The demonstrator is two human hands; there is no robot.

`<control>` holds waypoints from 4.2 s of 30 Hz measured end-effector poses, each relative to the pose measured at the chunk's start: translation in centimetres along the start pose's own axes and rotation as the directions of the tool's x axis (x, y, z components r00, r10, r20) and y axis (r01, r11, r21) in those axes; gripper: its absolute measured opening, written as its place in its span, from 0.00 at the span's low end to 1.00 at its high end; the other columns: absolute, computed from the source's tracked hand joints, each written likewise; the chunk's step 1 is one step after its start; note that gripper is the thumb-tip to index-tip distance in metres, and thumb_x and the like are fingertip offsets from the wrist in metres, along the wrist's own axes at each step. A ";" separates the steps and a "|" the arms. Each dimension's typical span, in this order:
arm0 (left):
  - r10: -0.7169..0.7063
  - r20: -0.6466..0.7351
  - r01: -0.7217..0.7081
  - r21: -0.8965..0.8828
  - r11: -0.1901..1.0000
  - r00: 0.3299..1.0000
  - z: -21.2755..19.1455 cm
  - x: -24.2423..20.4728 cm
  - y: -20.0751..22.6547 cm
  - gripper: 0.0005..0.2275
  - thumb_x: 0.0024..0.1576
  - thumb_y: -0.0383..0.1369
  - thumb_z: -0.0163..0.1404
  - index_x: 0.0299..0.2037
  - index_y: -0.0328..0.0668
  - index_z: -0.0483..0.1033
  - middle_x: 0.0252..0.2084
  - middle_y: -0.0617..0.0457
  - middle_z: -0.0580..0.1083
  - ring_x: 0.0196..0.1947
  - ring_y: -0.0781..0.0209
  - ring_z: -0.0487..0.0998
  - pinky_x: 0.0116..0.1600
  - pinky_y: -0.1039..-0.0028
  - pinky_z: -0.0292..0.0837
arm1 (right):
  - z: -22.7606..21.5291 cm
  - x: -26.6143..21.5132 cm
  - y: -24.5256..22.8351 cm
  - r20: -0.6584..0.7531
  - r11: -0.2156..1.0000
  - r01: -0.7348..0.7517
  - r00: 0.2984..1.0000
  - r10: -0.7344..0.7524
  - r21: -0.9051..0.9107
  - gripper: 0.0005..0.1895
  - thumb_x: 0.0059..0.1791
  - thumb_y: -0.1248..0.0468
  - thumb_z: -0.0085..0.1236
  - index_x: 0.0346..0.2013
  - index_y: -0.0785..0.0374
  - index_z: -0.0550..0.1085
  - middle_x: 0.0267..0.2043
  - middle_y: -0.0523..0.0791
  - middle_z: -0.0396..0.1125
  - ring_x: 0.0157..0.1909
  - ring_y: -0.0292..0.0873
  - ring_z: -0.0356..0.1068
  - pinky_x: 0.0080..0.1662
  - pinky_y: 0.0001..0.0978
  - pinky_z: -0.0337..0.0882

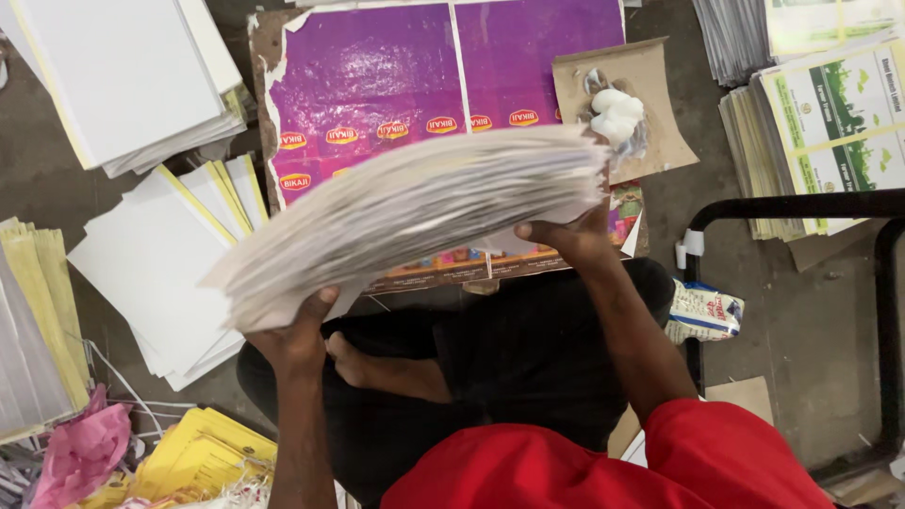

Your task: The person sits on the floor and repeatedly picks up stacks of white paper, aligns them, and places them on a larger pile. They occasionally flip through the pages to check alignment before stacking them.

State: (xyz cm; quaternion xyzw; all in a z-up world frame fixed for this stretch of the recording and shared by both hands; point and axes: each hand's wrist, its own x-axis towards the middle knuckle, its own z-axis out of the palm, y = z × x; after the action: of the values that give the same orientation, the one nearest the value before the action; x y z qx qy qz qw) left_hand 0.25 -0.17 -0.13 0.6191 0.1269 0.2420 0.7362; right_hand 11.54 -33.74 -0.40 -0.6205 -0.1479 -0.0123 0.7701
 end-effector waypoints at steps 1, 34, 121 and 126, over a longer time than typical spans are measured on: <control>-0.014 -0.010 0.014 -0.049 0.999 1.000 0.0 0.0 0.1 0.30 0.47 0.21 0.67 0.61 0.30 0.67 0.56 0.46 0.74 0.54 0.57 0.76 0.60 0.68 0.74 | 0.0 -0.1 0.0 0.017 1.000 0.014 1.000 -0.014 -0.025 0.58 0.40 0.70 0.76 0.74 0.64 0.47 0.66 0.50 0.62 0.69 0.49 0.65 0.69 0.44 0.71; -0.121 0.294 -0.010 0.406 0.914 0.948 2.4 7.9 -3.1 0.25 0.53 0.28 0.67 0.58 0.25 0.70 0.53 0.42 0.76 0.51 0.54 0.77 0.57 0.65 0.75 | -0.6 1.3 6.5 -0.087 0.959 -0.245 0.968 0.234 -0.142 0.51 0.42 0.60 0.74 0.72 0.68 0.54 0.64 0.52 0.63 0.67 0.50 0.64 0.65 0.44 0.70; 0.259 0.497 -0.206 -0.160 0.966 0.828 2.2 5.9 -2.4 0.45 0.47 0.37 0.69 0.71 0.36 0.50 0.66 0.50 0.65 0.68 0.56 0.66 0.72 0.63 0.63 | -3.9 2.8 2.3 0.131 0.968 0.204 0.974 -0.185 -0.145 0.75 0.32 0.40 0.79 0.80 0.59 0.42 0.75 0.47 0.53 0.74 0.48 0.58 0.74 0.45 0.67; -0.128 0.378 0.132 0.015 0.991 0.917 3.5 9.6 -6.1 0.34 0.55 0.34 0.63 0.70 0.30 0.62 0.60 0.44 0.72 0.62 0.50 0.73 0.68 0.58 0.70 | -4.0 5.2 6.9 0.015 0.976 -0.180 0.983 0.183 -0.124 0.59 0.41 0.50 0.74 0.76 0.66 0.50 0.66 0.53 0.61 0.71 0.50 0.63 0.69 0.46 0.69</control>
State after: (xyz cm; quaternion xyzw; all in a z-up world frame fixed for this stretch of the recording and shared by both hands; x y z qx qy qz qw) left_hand 11.30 1.05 -4.31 0.6406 0.0221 0.0693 0.7645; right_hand 18.75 -35.13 -6.42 -0.6774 -0.0998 0.0571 0.7266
